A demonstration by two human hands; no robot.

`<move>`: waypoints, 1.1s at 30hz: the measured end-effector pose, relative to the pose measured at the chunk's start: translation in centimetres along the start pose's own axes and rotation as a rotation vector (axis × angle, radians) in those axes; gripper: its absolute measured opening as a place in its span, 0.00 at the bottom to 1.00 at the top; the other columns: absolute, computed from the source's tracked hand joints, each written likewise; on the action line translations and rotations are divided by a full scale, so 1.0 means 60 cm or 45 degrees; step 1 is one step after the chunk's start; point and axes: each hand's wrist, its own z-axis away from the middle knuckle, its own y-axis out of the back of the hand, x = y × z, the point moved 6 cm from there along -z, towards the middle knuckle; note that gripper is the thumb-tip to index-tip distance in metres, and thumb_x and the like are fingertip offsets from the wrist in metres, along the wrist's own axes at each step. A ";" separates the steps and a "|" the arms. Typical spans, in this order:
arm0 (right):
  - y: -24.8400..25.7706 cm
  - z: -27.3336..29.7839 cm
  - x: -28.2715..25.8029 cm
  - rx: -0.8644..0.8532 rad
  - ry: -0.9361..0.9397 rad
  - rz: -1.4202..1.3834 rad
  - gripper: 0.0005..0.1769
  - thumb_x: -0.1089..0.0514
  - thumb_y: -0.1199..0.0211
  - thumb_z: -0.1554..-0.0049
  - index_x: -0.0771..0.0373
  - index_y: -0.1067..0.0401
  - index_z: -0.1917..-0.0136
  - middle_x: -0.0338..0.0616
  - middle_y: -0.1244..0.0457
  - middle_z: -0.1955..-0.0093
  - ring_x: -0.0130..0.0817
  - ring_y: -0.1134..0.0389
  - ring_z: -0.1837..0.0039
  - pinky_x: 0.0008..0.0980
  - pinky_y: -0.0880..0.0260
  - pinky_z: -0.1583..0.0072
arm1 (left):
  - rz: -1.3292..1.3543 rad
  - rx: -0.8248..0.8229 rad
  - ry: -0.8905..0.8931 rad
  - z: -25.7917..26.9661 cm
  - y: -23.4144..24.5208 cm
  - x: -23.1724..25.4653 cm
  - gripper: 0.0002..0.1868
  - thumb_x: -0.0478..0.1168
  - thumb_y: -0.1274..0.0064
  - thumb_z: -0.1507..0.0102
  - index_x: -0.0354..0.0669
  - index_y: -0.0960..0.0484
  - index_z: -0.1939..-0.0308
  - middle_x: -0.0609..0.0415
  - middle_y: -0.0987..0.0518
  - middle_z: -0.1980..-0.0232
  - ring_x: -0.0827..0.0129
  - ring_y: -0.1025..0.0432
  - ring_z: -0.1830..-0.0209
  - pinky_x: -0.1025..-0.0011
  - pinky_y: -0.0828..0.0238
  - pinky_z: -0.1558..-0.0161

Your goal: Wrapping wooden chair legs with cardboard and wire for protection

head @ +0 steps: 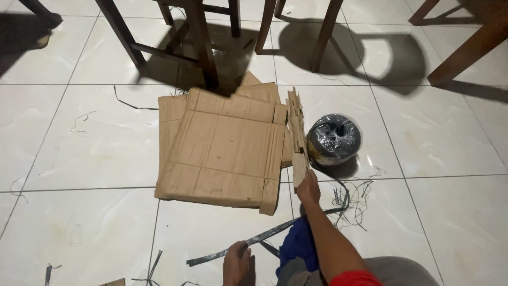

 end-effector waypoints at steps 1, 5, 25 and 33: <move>0.014 0.027 -0.023 -0.003 -0.003 0.007 0.28 0.62 0.58 0.39 0.67 0.37 0.27 0.53 0.47 0.21 0.51 0.46 0.23 0.44 0.43 0.28 | 0.002 -0.006 0.005 0.014 0.002 0.016 0.21 0.40 0.54 0.33 0.38 0.27 0.36 0.46 0.20 0.36 0.60 0.25 0.32 0.63 0.29 0.30; 0.062 0.134 -0.080 0.212 -0.177 -0.296 0.21 0.52 0.52 0.36 0.62 0.26 0.37 0.45 0.34 0.34 0.45 0.33 0.36 0.38 0.35 0.35 | -0.020 0.008 0.026 0.033 0.010 0.041 0.20 0.40 0.52 0.34 0.40 0.24 0.38 0.48 0.22 0.37 0.62 0.25 0.36 0.65 0.28 0.33; -0.019 0.515 -0.247 -0.725 -0.931 -1.093 0.36 0.70 0.45 0.44 0.54 0.39 0.23 0.53 0.32 0.35 0.47 0.32 0.44 0.46 0.28 0.52 | 0.535 0.167 -0.174 -0.018 0.080 -0.021 0.29 0.52 0.42 0.40 0.44 0.21 0.37 0.46 0.15 0.45 0.63 0.17 0.53 0.69 0.19 0.51; 0.062 0.581 -0.447 -1.001 -0.715 -1.101 0.26 0.70 0.48 0.42 0.63 0.32 0.30 0.52 0.40 0.43 0.45 0.34 0.45 0.42 0.22 0.49 | 0.416 0.709 -0.077 -0.018 0.172 -0.130 0.18 0.42 0.53 0.36 0.53 0.15 0.45 0.50 0.14 0.53 0.58 0.22 0.55 0.62 0.27 0.51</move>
